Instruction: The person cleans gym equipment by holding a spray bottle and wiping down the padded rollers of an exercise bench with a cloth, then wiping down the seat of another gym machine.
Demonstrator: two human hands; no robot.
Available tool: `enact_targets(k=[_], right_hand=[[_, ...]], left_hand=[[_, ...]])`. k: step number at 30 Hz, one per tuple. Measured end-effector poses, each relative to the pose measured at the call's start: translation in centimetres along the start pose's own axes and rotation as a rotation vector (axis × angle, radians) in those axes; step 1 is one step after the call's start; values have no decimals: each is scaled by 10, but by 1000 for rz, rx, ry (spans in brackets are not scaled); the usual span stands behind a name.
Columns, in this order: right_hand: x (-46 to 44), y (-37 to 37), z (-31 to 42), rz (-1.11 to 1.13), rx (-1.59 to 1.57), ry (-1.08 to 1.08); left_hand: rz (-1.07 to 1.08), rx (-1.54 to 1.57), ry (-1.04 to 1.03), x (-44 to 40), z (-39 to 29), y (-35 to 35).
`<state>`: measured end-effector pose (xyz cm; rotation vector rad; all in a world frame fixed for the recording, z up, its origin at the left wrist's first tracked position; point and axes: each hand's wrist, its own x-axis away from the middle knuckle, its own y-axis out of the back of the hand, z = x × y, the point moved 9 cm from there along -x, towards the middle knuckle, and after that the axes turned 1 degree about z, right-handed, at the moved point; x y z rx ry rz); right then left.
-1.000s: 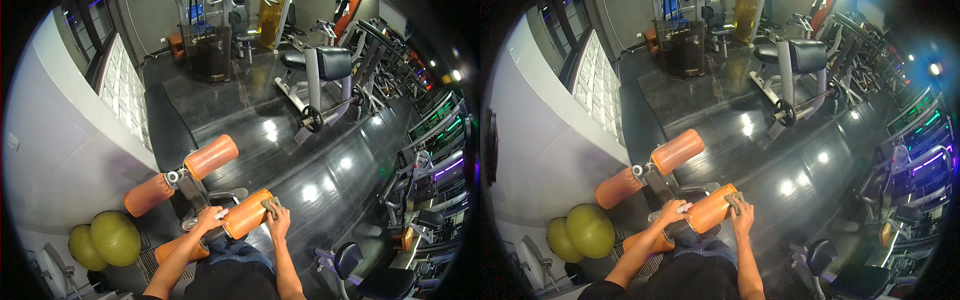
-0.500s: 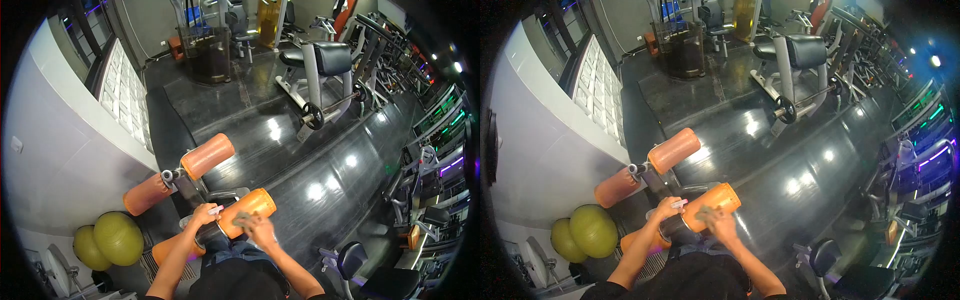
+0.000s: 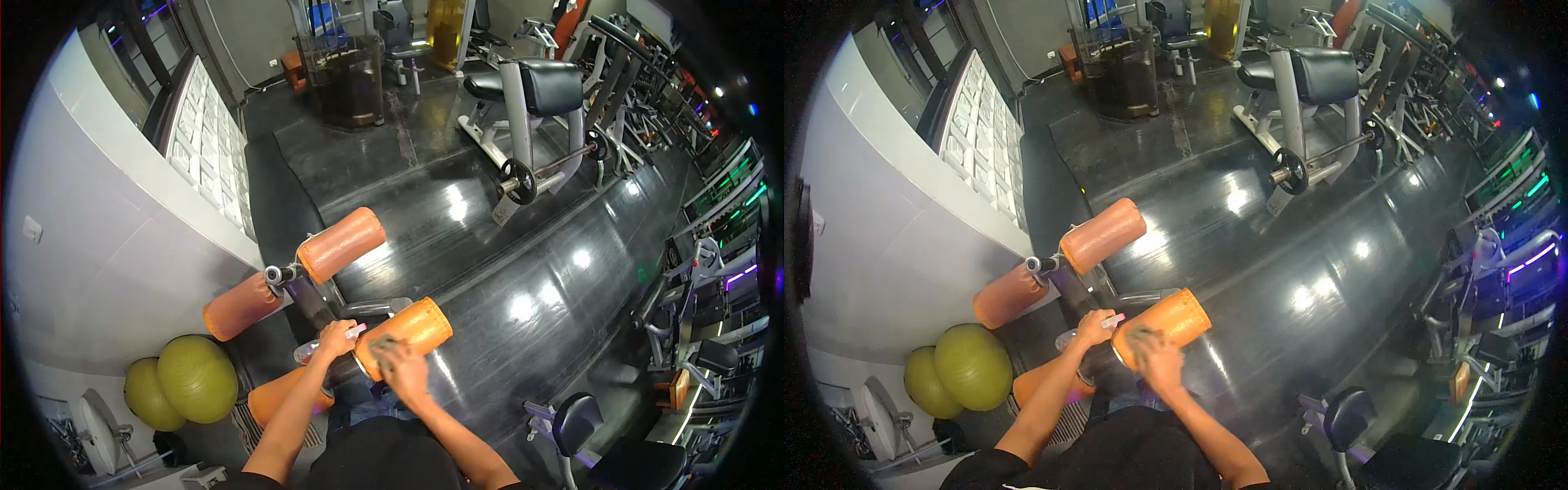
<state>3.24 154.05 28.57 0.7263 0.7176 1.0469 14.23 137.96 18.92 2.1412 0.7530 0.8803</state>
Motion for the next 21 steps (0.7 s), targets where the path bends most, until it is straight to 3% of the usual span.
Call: enact_targets(k=[2,4,6,8,9,12,13,17,21], right_hand=[[3,-15,34,57,-55,195],[16,-39,49,308,29,242],[16,-36,44,269,25,287],[13,-31,32,233,22,335],[6,-20,16,179,-27,284],[-15,41,-34,24,-49,53],[-16,54,-57,-28,-29,-52],[-12,89,-120,-195,17,-314],[-2,66,-112,-176,9,-298]], left_hand=[[72,49,14,-5,5,-1],[88,129,7,-2,4,4],[70,105,-117,-6,10,4],[314,292,-223,5,-12,12],[321,375,-327,11,-21,18],[333,301,-335,28,-38,29],[161,265,-569,29,-38,29],[59,174,-592,45,-49,30],[37,162,-480,52,-60,35]])
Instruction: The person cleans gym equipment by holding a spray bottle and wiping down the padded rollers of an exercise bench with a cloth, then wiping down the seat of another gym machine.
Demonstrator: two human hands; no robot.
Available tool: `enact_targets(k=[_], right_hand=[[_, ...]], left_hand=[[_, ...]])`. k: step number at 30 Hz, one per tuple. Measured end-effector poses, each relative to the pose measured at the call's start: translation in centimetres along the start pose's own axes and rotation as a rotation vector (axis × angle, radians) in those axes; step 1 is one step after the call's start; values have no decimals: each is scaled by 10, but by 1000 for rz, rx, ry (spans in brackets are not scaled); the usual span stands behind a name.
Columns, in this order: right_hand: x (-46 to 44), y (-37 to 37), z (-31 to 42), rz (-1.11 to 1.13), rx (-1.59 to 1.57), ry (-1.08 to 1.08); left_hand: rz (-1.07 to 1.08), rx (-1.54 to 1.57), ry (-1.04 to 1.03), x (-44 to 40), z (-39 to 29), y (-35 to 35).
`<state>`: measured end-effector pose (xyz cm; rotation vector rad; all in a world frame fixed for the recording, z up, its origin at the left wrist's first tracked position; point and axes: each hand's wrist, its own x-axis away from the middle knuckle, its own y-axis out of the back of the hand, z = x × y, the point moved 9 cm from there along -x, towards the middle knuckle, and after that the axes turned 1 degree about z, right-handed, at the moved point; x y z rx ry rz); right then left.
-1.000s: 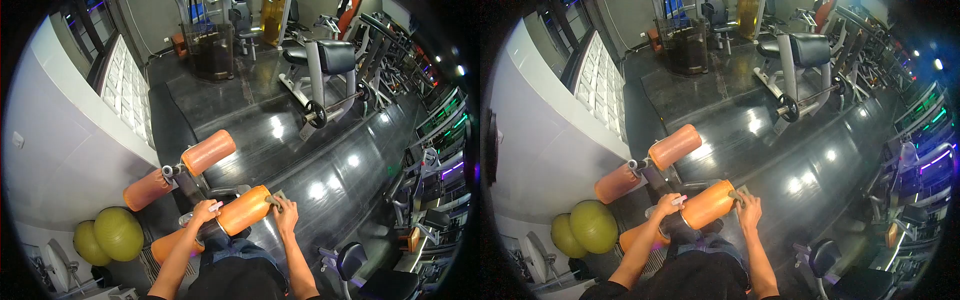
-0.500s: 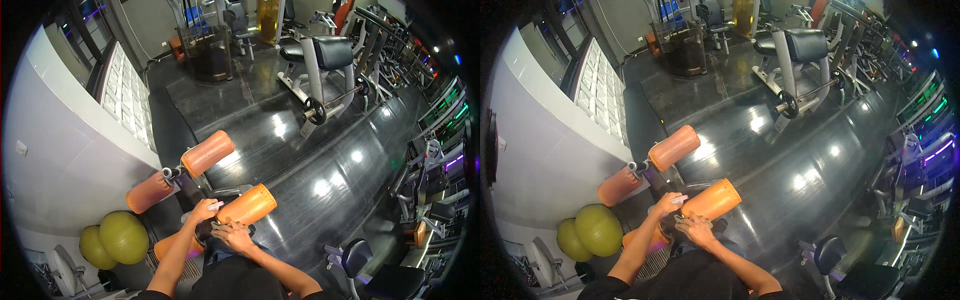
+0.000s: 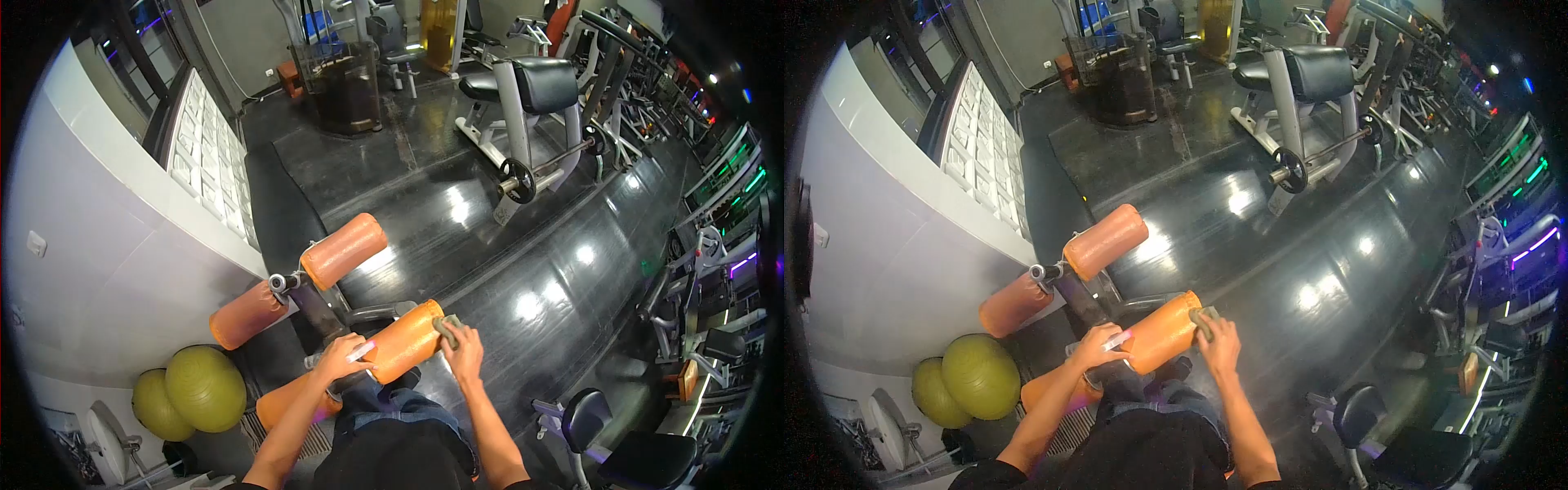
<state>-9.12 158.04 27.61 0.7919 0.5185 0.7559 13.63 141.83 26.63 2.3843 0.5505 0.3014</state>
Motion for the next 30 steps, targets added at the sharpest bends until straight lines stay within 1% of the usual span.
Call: enact_targets(k=[1,3,5,7,8,9,10,11,13,15,17,18,20,21,23,25,27,29,30], right_hand=[[7,-4,6,-42,-11,-25],[19,-7,30,-92,-78,52],[35,-25,57,-23,-105,128],[51,-48,87,89,-106,218],[56,-52,94,87,-105,217],[63,-61,110,160,-110,329],[69,-67,123,232,-115,440],[68,-66,123,229,-114,439],[67,-70,130,312,-17,539],[54,-67,115,273,-17,529],[29,-41,102,229,-45,469],[14,-32,85,222,-3,348],[-7,-6,49,78,-30,213],[-12,1,32,73,28,113],[-18,11,10,3,24,-7],[-11,5,8,-6,26,-4],[-2,-4,13,-16,25,5],[10,-14,35,-53,-26,105],[16,-17,57,-43,-44,193]], left_hand=[[-17,3,0,-1,5,-1],[-33,8,2,-2,10,-1],[39,79,109,-6,20,-4],[44,108,102,-10,30,-4],[80,116,128,-12,38,-7],[116,124,155,-13,41,-7],[119,135,115,-14,38,-4],[120,133,113,-15,38,-1],[195,144,191,-15,43,-4],[201,131,226,-16,53,-10],[206,115,264,-13,65,-14],[185,133,273,-13,67,-14],[159,152,282,-13,68,-14],[168,132,265,-15,65,-14],[175,113,247,-18,60,-14],[144,158,196,-20,50,-9],[123,143,219,-19,50,-7],[106,131,241,-18,57,-8],[108,134,241,-18,66,-12]])
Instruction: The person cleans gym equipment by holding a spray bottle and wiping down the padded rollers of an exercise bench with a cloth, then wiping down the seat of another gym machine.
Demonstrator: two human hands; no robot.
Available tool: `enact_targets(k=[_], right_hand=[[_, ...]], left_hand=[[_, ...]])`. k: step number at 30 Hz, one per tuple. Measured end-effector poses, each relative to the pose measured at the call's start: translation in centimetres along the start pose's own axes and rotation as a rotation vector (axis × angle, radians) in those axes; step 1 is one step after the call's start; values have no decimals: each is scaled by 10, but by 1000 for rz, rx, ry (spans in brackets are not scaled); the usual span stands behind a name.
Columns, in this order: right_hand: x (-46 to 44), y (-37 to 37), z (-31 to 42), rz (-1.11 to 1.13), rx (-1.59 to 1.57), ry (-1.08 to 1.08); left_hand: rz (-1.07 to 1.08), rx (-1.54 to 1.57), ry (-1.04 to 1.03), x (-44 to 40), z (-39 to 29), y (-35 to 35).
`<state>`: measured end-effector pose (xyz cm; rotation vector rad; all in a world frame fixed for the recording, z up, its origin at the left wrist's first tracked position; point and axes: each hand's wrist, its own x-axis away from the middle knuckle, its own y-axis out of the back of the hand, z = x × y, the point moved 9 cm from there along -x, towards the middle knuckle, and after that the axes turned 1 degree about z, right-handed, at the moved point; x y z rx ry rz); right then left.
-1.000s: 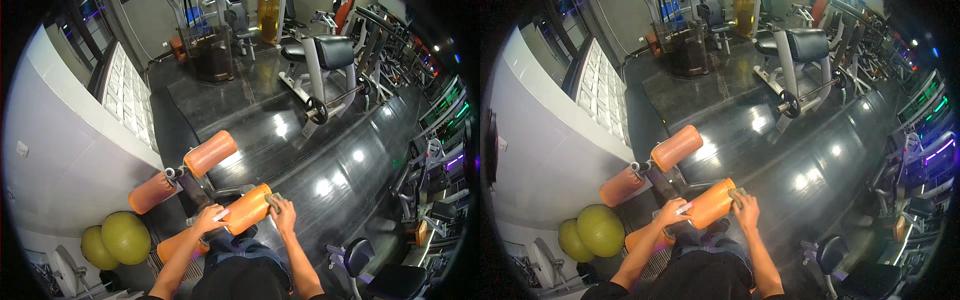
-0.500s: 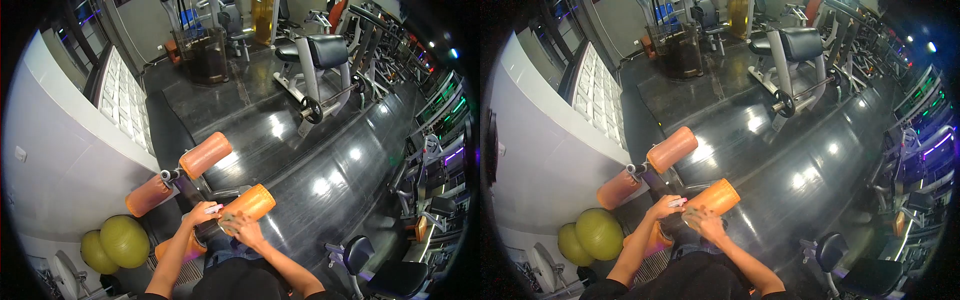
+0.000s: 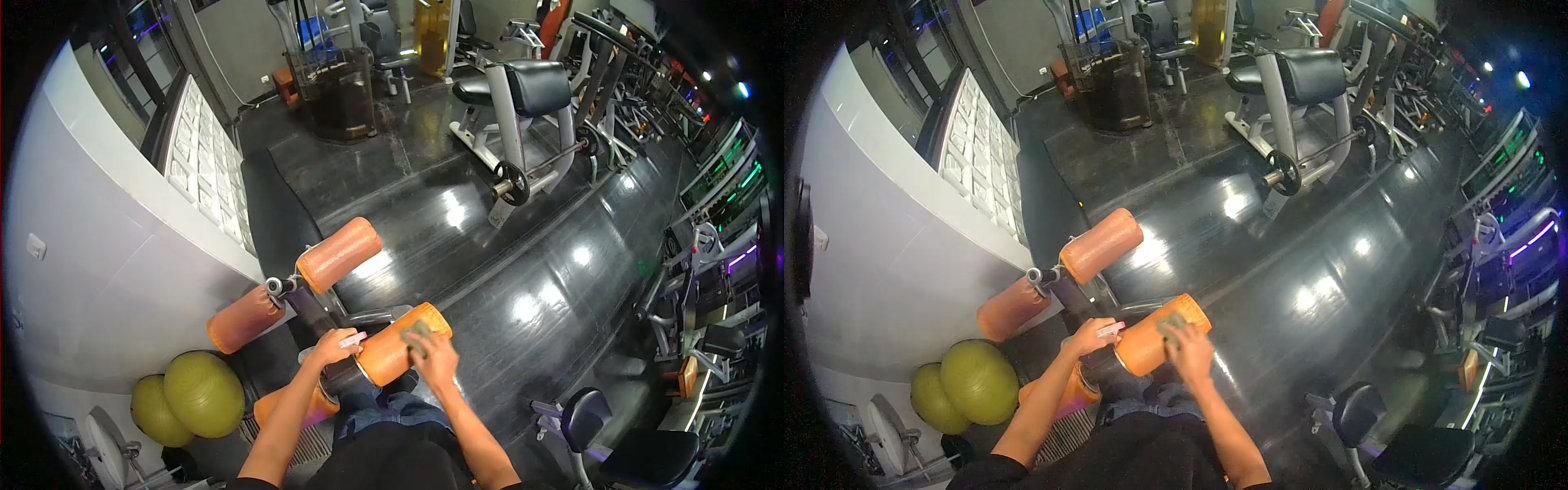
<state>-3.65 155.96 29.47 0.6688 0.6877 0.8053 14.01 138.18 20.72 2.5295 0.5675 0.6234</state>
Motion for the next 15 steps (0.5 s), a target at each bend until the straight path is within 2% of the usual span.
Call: enact_targets(k=[1,3,6,9,11,13,14,15], right_hand=[[2,-5,23,9,-20,86],[22,-41,47,204,-52,126],[46,-66,80,371,17,302],[43,-62,81,385,35,408],[35,-60,60,361,25,404],[16,-41,32,276,52,322],[7,-23,14,228,41,218],[-3,-2,0,181,30,114]], left_hand=[[3,3,-1,-2,2,-1],[-10,-19,2,-2,2,0],[-23,-21,15,-2,3,2],[10,34,28,-5,11,-2],[39,70,32,-5,13,-3],[43,126,-142,0,-9,2],[43,124,-143,2,-13,4],[0,66,-246,6,-25,9]])
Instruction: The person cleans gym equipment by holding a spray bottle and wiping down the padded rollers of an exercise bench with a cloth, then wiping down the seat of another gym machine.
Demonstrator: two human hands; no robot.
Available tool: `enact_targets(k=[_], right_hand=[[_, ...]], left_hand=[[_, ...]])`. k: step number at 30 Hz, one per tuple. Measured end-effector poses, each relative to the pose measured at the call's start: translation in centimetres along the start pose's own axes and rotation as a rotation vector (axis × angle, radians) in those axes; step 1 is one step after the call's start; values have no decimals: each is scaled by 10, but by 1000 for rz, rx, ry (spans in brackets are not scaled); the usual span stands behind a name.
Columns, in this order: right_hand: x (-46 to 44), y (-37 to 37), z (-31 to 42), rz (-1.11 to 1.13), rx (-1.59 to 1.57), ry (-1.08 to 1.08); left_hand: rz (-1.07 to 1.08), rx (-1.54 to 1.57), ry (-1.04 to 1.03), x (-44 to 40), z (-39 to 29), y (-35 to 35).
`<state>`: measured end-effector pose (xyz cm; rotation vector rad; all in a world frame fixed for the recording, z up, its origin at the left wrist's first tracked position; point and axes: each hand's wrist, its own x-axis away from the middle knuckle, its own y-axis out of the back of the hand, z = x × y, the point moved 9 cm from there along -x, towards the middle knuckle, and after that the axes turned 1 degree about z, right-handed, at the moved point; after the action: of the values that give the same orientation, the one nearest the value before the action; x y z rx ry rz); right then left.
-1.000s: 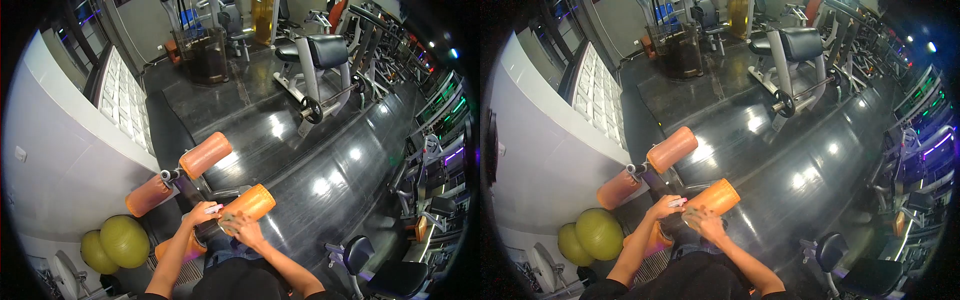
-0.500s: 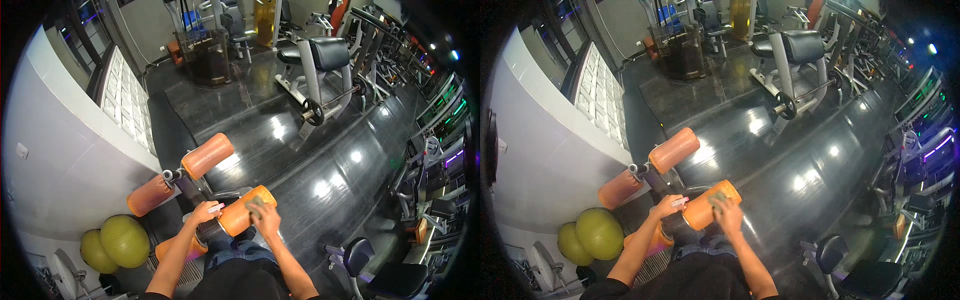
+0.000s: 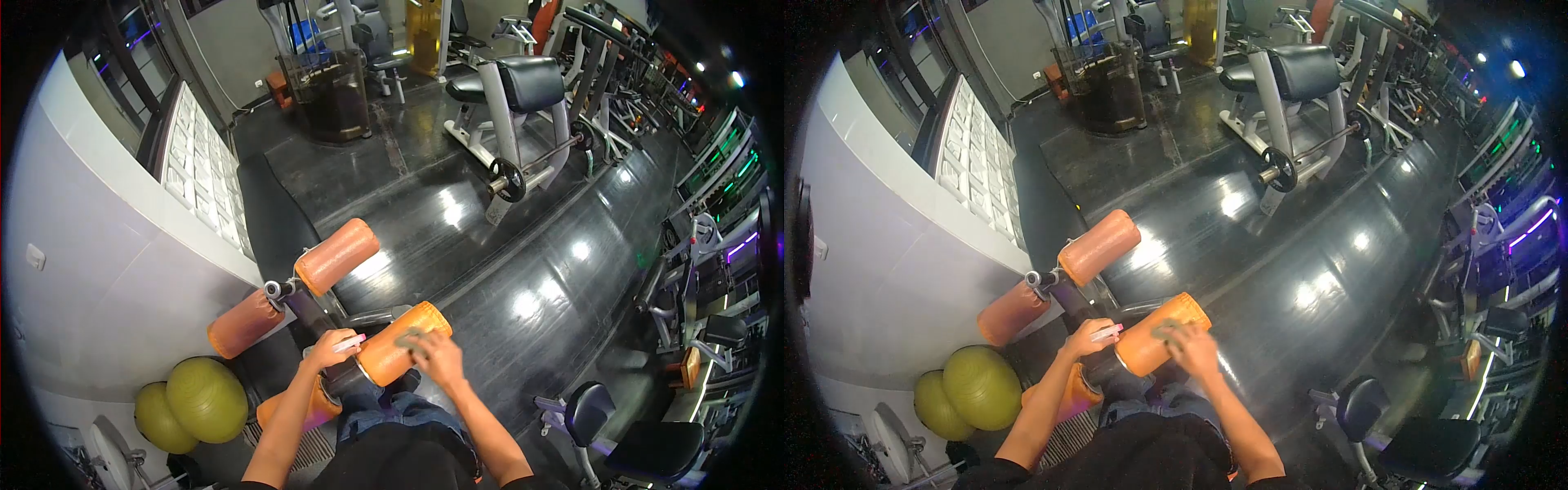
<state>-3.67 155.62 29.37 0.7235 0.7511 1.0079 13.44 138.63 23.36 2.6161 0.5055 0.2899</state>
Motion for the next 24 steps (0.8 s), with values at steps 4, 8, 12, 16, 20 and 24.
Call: enact_targets(k=[4,8,12,16,20,24], right_hand=[[6,31,-59,-203,-29,-270],[22,23,-69,-348,-124,-405],[36,-1,-27,-297,-126,-332],[45,-38,43,-63,-178,105],[45,-46,51,39,-132,150],[23,-30,8,-16,-35,136]], left_hand=[[-91,-93,-171,10,-29,5],[-243,-186,-312,19,-69,2],[-102,-335,-297,14,-71,-16],[-49,-227,-209,6,-51,-16],[-26,-164,-187,0,-40,-11],[6,-70,-84,-7,-26,-9]])
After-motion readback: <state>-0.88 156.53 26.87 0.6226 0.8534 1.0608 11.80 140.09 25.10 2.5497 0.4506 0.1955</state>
